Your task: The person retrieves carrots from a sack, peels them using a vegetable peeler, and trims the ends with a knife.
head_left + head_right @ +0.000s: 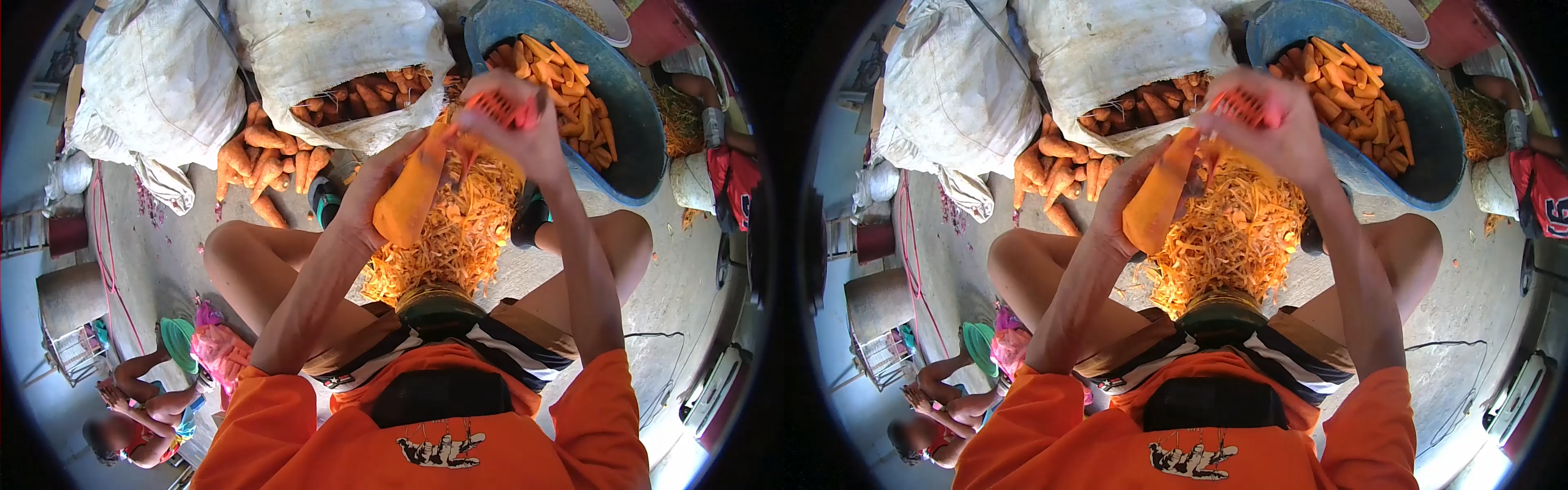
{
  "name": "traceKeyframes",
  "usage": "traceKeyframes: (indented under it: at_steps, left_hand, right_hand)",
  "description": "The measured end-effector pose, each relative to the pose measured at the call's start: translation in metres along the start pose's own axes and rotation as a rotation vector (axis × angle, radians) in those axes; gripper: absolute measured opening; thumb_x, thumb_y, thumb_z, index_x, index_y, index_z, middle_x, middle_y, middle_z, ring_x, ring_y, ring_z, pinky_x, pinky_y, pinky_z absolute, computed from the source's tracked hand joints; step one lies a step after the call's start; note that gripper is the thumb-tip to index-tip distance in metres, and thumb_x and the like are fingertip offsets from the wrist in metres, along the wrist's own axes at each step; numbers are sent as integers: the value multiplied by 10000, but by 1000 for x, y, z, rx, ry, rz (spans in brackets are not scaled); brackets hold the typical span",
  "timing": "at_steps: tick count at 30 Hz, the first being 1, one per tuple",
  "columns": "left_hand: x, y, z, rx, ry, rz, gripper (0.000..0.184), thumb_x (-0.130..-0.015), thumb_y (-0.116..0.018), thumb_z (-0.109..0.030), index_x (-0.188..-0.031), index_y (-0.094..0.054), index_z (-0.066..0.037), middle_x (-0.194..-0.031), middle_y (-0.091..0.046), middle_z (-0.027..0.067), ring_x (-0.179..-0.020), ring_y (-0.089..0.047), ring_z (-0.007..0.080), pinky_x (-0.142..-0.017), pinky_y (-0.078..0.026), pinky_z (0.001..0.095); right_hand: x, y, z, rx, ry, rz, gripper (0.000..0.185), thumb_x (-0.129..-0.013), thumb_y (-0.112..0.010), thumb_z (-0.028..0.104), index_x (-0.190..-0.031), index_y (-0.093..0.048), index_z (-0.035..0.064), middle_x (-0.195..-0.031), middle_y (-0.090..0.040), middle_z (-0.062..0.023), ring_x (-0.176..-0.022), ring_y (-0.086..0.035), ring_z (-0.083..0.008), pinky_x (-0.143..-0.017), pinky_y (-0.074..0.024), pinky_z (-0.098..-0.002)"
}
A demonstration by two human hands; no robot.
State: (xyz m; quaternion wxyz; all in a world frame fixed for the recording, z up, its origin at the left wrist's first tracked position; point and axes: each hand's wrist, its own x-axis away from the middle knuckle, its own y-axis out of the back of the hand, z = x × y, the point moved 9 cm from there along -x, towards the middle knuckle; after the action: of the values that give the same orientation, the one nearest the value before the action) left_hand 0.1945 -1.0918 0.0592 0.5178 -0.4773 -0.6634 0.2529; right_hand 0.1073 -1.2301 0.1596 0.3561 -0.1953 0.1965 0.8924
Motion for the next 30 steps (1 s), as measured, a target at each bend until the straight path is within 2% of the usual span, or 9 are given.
traceKeyframes:
  at_steps: [3,5,9,11,15,21,25,27,30]
  left_hand:
    - [6,9,9,7,96,91,398,-1074,-558,-314,-1323,-573,-4,-1066,-690,117,-865,-690,214,-604,-645,301]
    - [6,1,11,57,136,80,406,-1074,-555,-314,-1335,-559,-3,-1063,-669,123,-896,-667,215,-588,-634,302]
    - [-2,6,9,39,96,105,402,-1075,-560,-321,-1313,-549,3,-1103,-624,123,-964,-627,194,-584,-616,286]
    - [-3,12,8,102,113,112,387,-1074,-562,-324,-1297,-562,-7,-1100,-622,108,-961,-622,188,-604,-616,287]
    - [3,-6,3,258,117,246,354,-1070,-566,-327,-1282,-587,-44,-1125,-619,82,-991,-621,183,-661,-622,313]
    - [-14,64,71,36,254,-103,476,-1017,-635,-346,-1389,-492,-85,-1190,-618,87,-990,-677,222,-760,-622,355]
    - [-21,56,35,-817,64,-180,609,-936,-758,-366,-1395,-496,-64,-1156,-671,89,-955,-693,197,-801,-611,346]
    - [-4,5,-27,-1630,-388,-316,486,-934,-775,-312,-1293,-595,-38,-1108,-730,90,-972,-702,157,-836,-599,309]
    - [3,-1,-62,-1223,-754,-238,417,-892,-827,-321,-1162,-670,-45,-1063,-773,55,-1022,-730,170,-929,-544,329]
  right_hand:
    - [2,2,-8,43,134,41,185,-918,-819,143,-966,-689,20,-855,-687,-6,-812,-622,-59,-733,-508,-228]
    - [-6,41,-56,223,-125,-87,194,-888,-839,106,-976,-692,17,-884,-688,-12,-812,-613,-64,-740,-503,-234]
    - [-1,6,-14,-165,-57,-20,201,-905,-834,156,-974,-696,29,-852,-670,-4,-780,-602,-60,-706,-491,-239]
    - [1,2,-3,-2,130,1,213,-911,-832,178,-977,-696,29,-825,-662,14,-763,-601,-52,-695,-486,-225]
    - [-4,56,-64,158,-111,-223,229,-911,-838,192,-959,-678,36,-783,-646,55,-720,-553,-35,-668,-470,-220]
    - [-4,60,-51,226,-62,-183,214,-946,-800,188,-916,-666,24,-760,-616,52,-705,-524,-32,-663,-460,-223]
    - [-2,69,-51,427,-191,-138,242,-938,-807,231,-970,-699,16,-722,-646,8,-678,-555,-59,-662,-482,-252]
    - [2,71,-52,472,-183,-93,229,-952,-797,223,-1001,-687,28,-809,-669,4,-743,-587,-61,-687,-493,-251]
    - [7,61,-58,440,-191,-50,224,-944,-798,200,-1002,-684,16,-765,-635,-9,-719,-563,-59,-655,-482,-272]
